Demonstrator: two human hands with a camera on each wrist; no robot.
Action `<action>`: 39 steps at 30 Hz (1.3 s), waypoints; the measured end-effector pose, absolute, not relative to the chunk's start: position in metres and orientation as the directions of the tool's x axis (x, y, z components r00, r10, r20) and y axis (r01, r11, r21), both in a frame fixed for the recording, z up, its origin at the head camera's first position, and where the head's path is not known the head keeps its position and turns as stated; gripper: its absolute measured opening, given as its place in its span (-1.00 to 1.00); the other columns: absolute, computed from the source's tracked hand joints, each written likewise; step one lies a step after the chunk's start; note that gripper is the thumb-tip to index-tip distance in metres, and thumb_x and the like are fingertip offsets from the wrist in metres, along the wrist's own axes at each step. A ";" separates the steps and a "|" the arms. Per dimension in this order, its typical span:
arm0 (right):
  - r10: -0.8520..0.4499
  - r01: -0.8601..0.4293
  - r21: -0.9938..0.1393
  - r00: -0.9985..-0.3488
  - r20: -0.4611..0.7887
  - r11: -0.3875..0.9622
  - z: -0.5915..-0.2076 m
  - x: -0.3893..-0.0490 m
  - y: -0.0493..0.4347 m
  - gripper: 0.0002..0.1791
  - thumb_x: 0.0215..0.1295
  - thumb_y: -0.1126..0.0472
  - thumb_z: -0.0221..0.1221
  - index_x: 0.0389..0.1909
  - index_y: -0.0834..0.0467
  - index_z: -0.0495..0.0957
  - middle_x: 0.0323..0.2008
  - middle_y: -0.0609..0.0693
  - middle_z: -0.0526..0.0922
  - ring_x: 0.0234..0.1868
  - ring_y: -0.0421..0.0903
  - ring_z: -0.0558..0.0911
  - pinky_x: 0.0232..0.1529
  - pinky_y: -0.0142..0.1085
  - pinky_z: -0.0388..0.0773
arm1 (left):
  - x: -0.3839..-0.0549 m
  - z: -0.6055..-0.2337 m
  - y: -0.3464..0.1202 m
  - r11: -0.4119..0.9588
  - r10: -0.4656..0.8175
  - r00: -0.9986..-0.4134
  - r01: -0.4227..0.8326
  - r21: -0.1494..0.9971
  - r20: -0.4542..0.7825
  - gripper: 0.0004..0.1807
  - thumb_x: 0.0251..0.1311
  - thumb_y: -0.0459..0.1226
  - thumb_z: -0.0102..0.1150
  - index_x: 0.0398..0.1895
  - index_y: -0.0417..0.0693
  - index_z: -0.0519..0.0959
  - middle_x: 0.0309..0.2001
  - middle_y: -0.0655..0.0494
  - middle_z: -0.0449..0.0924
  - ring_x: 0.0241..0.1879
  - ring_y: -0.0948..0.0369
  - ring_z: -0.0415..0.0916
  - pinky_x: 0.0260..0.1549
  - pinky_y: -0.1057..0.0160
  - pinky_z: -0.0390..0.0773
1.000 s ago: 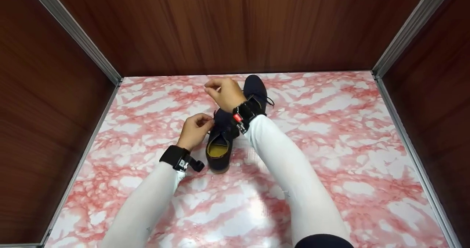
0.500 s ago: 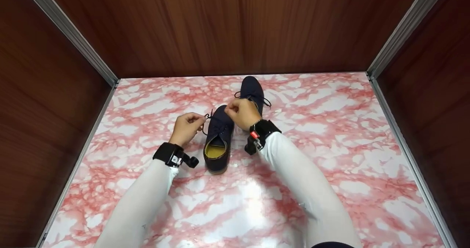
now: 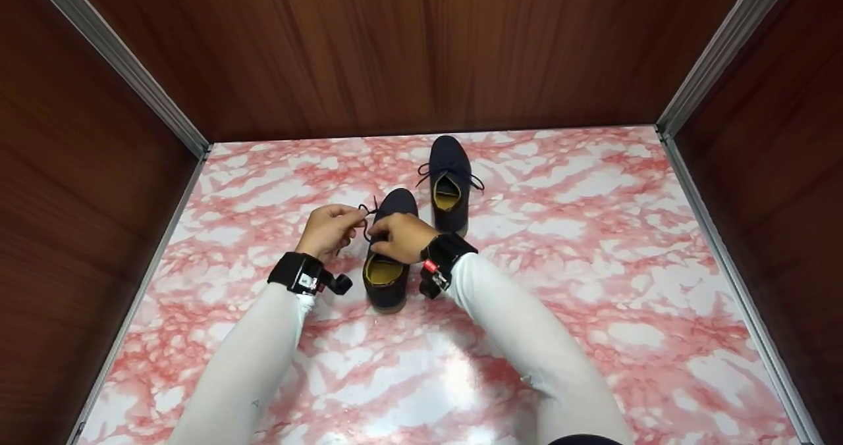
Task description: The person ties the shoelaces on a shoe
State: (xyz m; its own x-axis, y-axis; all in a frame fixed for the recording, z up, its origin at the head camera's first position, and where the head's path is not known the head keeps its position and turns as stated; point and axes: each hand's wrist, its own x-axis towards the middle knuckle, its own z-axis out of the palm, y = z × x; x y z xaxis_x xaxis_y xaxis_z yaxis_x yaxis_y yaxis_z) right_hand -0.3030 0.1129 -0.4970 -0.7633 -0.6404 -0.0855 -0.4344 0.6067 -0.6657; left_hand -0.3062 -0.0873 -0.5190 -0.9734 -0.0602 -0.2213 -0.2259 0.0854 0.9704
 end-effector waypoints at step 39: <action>-0.462 -0.225 -0.812 -0.885 -0.061 0.539 -0.504 -0.297 0.113 -0.93 0.25 0.27 0.18 -0.41 0.15 0.58 -0.59 -0.21 0.46 -0.58 -0.29 0.40 -0.50 -0.48 0.33 | -0.307 -0.533 -0.113 0.250 -0.159 -0.968 -0.230 0.941 -0.195 -0.76 0.30 -0.13 0.33 -0.26 -0.15 0.69 -0.42 0.06 0.76 -0.59 0.25 0.56 -0.66 0.39 0.40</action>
